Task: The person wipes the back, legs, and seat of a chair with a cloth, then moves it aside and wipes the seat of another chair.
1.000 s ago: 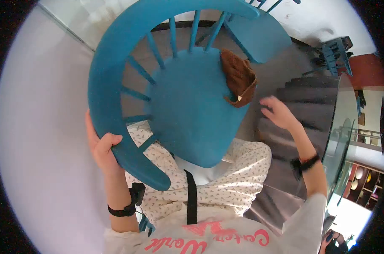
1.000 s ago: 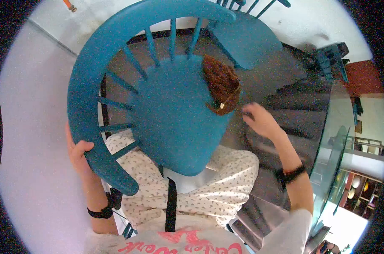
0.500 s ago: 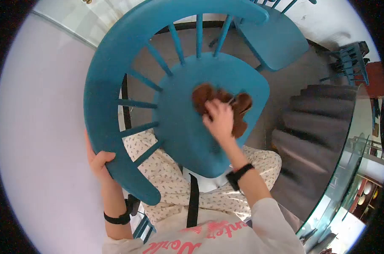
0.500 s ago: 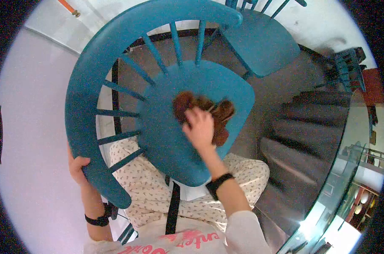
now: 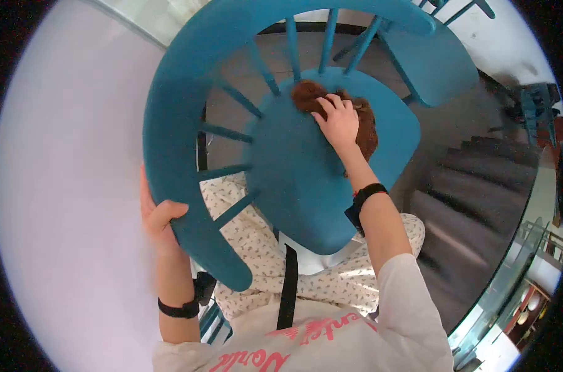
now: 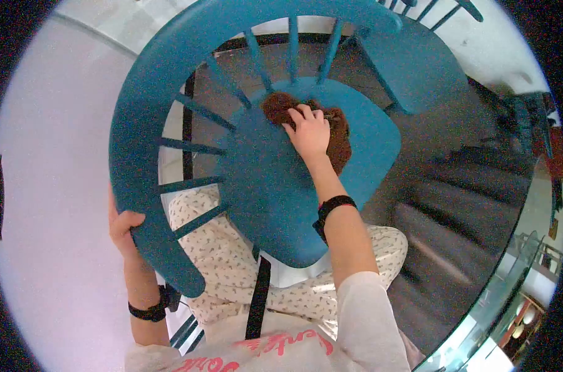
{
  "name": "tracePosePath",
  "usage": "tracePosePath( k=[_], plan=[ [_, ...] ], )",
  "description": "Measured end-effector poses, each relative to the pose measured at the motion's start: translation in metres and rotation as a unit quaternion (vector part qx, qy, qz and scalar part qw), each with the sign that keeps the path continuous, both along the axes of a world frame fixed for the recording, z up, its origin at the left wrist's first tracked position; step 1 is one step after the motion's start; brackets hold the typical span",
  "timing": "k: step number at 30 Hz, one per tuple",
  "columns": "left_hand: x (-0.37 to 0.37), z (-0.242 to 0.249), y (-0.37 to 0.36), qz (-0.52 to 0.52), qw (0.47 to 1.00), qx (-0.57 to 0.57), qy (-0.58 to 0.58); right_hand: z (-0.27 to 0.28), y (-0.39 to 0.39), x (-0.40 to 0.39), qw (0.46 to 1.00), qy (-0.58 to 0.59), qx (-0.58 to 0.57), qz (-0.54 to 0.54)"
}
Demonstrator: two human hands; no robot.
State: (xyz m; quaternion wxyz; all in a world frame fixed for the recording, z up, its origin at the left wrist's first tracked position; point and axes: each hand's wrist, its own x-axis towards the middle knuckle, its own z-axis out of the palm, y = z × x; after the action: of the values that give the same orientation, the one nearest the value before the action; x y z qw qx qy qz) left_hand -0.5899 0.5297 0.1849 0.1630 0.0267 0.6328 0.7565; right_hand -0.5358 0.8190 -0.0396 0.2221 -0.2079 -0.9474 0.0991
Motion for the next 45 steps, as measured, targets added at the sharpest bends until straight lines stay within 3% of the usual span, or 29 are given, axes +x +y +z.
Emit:
tracePosePath(
  k=[2,4,11,14,16,18,20,27,30,33,38,45],
  plan=[
    [0.001,0.003,0.005,-0.007,1.000,-0.005,-0.001,-0.002,-0.009,-0.002,0.998,-0.010,-0.016,-0.065],
    [-0.007,-0.010,0.001,-0.006,1.000,0.019,-0.004,-0.004,-0.024,0.001,0.997,-0.026,-0.044,-0.064],
    [-0.019,-0.022,-0.002,0.018,0.999,-0.020,-0.030,0.001,-0.142,0.059,0.973,-0.127,-0.158,0.107],
    [-0.023,-0.025,-0.001,0.013,0.999,-0.008,-0.030,0.007,-0.172,0.101,0.964,-0.116,-0.187,0.148],
    [-0.023,-0.025,0.003,-0.006,0.999,0.012,-0.030,0.007,-0.169,0.117,0.949,-0.110,-0.233,0.184],
    [-0.020,-0.022,0.007,-0.010,0.999,0.009,-0.040,0.004,-0.159,0.104,0.963,-0.077,-0.186,0.178],
    [-0.022,-0.022,0.015,-0.013,0.998,0.001,-0.056,-0.005,-0.151,0.081,0.969,-0.111,-0.190,0.110],
    [-0.016,-0.045,0.032,-0.020,0.998,-0.008,-0.065,-0.045,-0.093,-0.023,0.971,-0.142,-0.142,0.129],
    [-0.017,-0.046,0.036,-0.027,0.998,-0.005,-0.051,-0.054,-0.087,-0.042,0.978,-0.146,-0.121,0.085],
    [-0.017,-0.045,0.035,-0.036,0.997,0.021,-0.066,-0.054,-0.093,-0.037,0.982,-0.146,-0.103,0.065],
    [-0.023,-0.056,0.036,-0.037,0.997,-0.055,-0.038,-0.048,-0.117,0.000,0.977,-0.133,-0.162,0.051],
    [-0.027,-0.062,0.035,-0.032,0.998,-0.005,-0.044,-0.010,-0.146,0.100,0.949,-0.190,-0.225,0.112]
  ],
)
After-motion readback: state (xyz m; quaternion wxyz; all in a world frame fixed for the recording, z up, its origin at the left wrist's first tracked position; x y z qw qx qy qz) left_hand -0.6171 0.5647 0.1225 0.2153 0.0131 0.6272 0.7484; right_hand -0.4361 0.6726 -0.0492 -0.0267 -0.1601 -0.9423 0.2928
